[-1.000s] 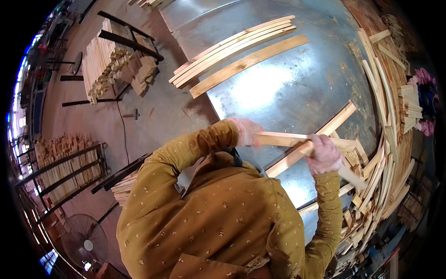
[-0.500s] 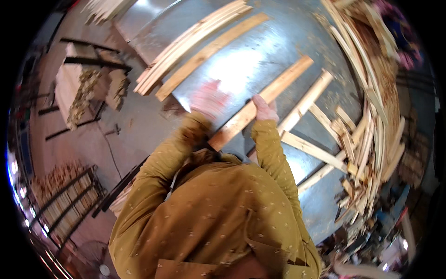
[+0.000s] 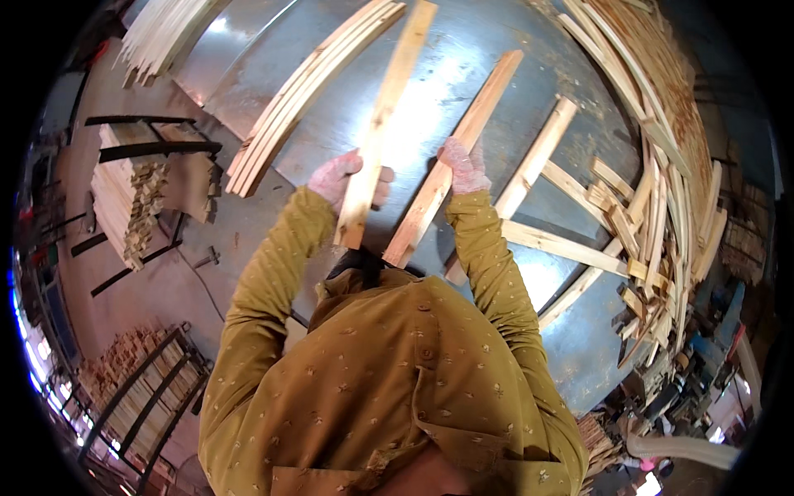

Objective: The person sorts thin wooden planks on a large metal table in a workshop. They pick up individual planks from a scattered pile, align them, and stack them into neat bundles. The person repeatedly gathers planks and organizes them into piles throughout the clip.

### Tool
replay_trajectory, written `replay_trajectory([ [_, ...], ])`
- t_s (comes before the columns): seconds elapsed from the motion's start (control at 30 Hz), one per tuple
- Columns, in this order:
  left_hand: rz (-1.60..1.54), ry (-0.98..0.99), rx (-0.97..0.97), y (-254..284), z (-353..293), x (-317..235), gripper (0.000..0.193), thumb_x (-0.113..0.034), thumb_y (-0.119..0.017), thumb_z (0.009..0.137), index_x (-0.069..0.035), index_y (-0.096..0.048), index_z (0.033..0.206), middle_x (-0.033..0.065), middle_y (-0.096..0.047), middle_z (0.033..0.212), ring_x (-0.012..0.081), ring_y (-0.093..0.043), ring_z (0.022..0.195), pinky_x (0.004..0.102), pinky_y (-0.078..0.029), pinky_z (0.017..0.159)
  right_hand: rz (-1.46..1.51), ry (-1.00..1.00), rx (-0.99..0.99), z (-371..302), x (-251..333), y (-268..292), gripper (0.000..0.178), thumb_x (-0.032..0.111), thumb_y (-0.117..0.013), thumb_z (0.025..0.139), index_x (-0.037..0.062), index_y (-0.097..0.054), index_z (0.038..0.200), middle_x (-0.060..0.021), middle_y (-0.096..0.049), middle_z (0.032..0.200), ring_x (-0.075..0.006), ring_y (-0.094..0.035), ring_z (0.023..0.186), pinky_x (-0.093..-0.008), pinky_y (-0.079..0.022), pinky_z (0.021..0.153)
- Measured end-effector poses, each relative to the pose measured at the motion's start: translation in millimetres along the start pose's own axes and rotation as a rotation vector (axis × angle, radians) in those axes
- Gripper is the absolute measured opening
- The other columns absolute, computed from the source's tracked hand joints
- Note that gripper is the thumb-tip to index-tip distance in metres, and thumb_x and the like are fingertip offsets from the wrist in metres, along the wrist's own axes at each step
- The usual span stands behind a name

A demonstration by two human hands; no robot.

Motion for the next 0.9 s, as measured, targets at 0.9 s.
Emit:
replay_trajectory([
  [0.9, 0.256, 0.195, -0.215, 66.8, 37.1, 36.0, 0.033, -0.033, -0.056, 0.100, -0.002, -0.066, 0.104, 0.0095, -0.069, 0.082, 0.0210, -0.067, 0.073, 0.0342, -0.055, 0.062, -0.593, 0.056, 0.093, 37.5, -83.6, -73.5, 0.096, 0.017, -0.078, 0.083, -0.0027, -0.017, 0.155, -0.0217, -0.058, 0.125, -0.0260, -0.066, 0.099, -0.0329, -0.056, 0.079],
])
Point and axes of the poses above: each hand's wrist, its own z-axis towards the middle knuckle, its own y-axis out of the back of the hand, x = y × z, the point moved 10 cm from there along z, towards the middle knuckle
